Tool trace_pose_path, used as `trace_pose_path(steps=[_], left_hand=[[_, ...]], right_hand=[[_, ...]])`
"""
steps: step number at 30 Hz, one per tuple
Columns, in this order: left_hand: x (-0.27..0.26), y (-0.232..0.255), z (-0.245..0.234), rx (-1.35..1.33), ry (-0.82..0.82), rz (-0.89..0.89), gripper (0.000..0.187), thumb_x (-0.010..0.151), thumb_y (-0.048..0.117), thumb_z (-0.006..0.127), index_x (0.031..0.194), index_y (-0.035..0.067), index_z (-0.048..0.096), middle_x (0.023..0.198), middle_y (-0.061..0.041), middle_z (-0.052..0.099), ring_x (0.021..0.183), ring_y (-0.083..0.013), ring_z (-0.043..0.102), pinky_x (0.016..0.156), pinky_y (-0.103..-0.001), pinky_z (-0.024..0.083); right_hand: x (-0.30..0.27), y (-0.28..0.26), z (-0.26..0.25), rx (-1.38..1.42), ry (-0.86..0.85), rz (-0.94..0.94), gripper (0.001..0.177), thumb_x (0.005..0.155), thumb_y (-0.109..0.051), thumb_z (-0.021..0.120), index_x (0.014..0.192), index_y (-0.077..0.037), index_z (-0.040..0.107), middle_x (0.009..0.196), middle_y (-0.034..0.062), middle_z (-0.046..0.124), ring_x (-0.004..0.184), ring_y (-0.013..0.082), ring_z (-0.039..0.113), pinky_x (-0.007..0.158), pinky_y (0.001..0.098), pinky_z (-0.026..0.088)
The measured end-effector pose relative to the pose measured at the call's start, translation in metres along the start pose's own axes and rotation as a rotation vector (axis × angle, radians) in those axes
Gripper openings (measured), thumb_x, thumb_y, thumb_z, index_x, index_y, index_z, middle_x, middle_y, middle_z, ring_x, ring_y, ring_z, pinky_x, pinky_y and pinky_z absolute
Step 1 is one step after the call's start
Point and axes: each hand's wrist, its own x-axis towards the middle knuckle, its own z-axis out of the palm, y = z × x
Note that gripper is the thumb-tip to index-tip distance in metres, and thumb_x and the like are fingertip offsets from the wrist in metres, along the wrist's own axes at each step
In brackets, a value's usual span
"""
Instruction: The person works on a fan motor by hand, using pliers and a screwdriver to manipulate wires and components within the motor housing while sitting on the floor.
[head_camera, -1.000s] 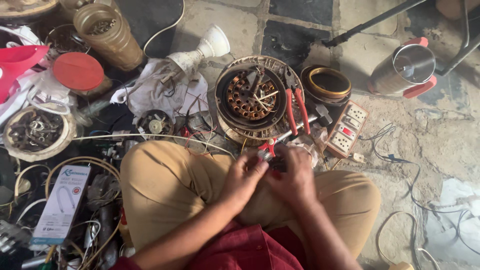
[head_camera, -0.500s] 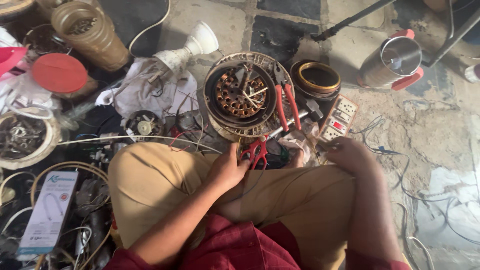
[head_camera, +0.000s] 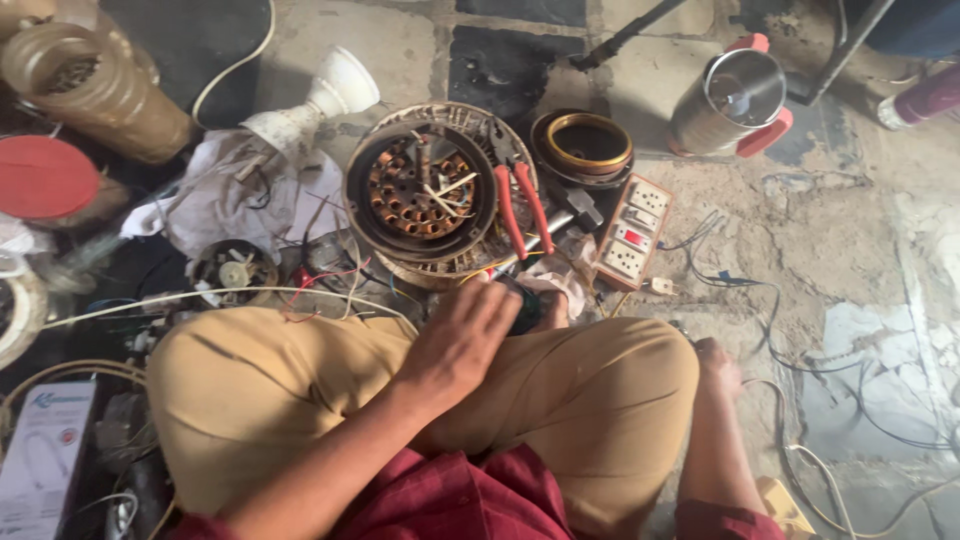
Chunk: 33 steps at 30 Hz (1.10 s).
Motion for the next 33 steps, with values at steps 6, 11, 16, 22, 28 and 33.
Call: trace_pose_path(steps=[6, 11, 16, 22, 28, 33], left_hand=[[0.056, -0.004, 0.169, -0.062, -0.359, 0.064, 0.037, 0.1, 0.018, 0.05, 0.132, 0.0, 0.056, 0.127, -0.012, 0.058, 0.126, -0.0309, 0.053, 0.1, -0.041, 0.049], [0.077, -0.03, 0.241, 0.444, -0.338, -0.196, 0.038, 0.089, 0.015, 0.055, 0.122, 0.002, 0.067, 0.119, -0.012, 0.063, 0.118, -0.0275, 0.055, 0.099, -0.037, 0.054], [0.075, -0.003, 0.201, 0.238, -0.392, -0.163, 0.025, 0.093, 0.013, 0.057, 0.113, 0.003, 0.069, 0.107, -0.013, 0.067, 0.097, -0.0312, 0.069, 0.073, -0.043, 0.059], [0.077, 0.043, 0.048, -0.542, 0.219, -0.374, 0.018, 0.101, 0.02, 0.061, 0.112, 0.008, 0.067, 0.104, -0.013, 0.073, 0.086, -0.0383, 0.073, 0.071, -0.045, 0.057], [0.024, -0.029, -0.095, -0.955, -0.397, -0.413, 0.033, 0.092, 0.024, 0.072, 0.119, 0.007, 0.073, 0.086, -0.004, 0.076, 0.073, -0.0101, 0.062, 0.064, -0.03, 0.053], [-0.027, -0.112, -0.239, -0.707, -0.423, -0.514, 0.032, 0.093, 0.024, 0.07, 0.122, 0.013, 0.076, 0.093, 0.001, 0.082, 0.081, -0.0039, 0.072, 0.071, -0.026, 0.058]], right_hand=[[-0.017, 0.002, -0.001, 0.038, 0.109, -0.049, 0.046, 0.089, -0.032, 0.069, 0.135, -0.027, 0.067, 0.138, 0.0141, 0.064, 0.129, 0.0374, 0.058, 0.1, 0.0521, 0.051], [-0.047, -0.028, -0.053, 0.133, 0.25, -0.177, 0.066, 0.078, -0.047, 0.085, 0.133, -0.016, 0.066, 0.135, 0.0196, 0.059, 0.126, 0.0398, 0.052, 0.101, 0.0499, 0.045], [-0.1, -0.106, -0.135, 0.605, 0.09, -0.774, 0.044, 0.088, -0.025, 0.068, 0.128, -0.007, 0.068, 0.121, 0.0147, 0.075, 0.111, 0.026, 0.072, 0.089, 0.037, 0.057], [-0.175, -0.185, -0.154, 0.572, -0.203, -1.124, 0.037, 0.098, -0.025, 0.065, 0.127, -0.003, 0.066, 0.111, 0.0145, 0.077, 0.103, 0.0201, 0.073, 0.089, 0.0369, 0.055], [-0.129, -0.134, -0.166, 1.31, 0.143, -0.77, 0.025, 0.114, -0.026, 0.061, 0.103, -0.004, 0.067, 0.086, 0.0004, 0.06, 0.079, 0.0087, 0.046, 0.07, 0.0281, 0.038], [-0.125, -0.106, -0.166, 1.182, 0.29, -0.897, 0.031, 0.118, -0.029, 0.058, 0.101, -0.003, 0.066, 0.091, 0.0004, 0.061, 0.083, 0.009, 0.052, 0.077, 0.026, 0.042]])
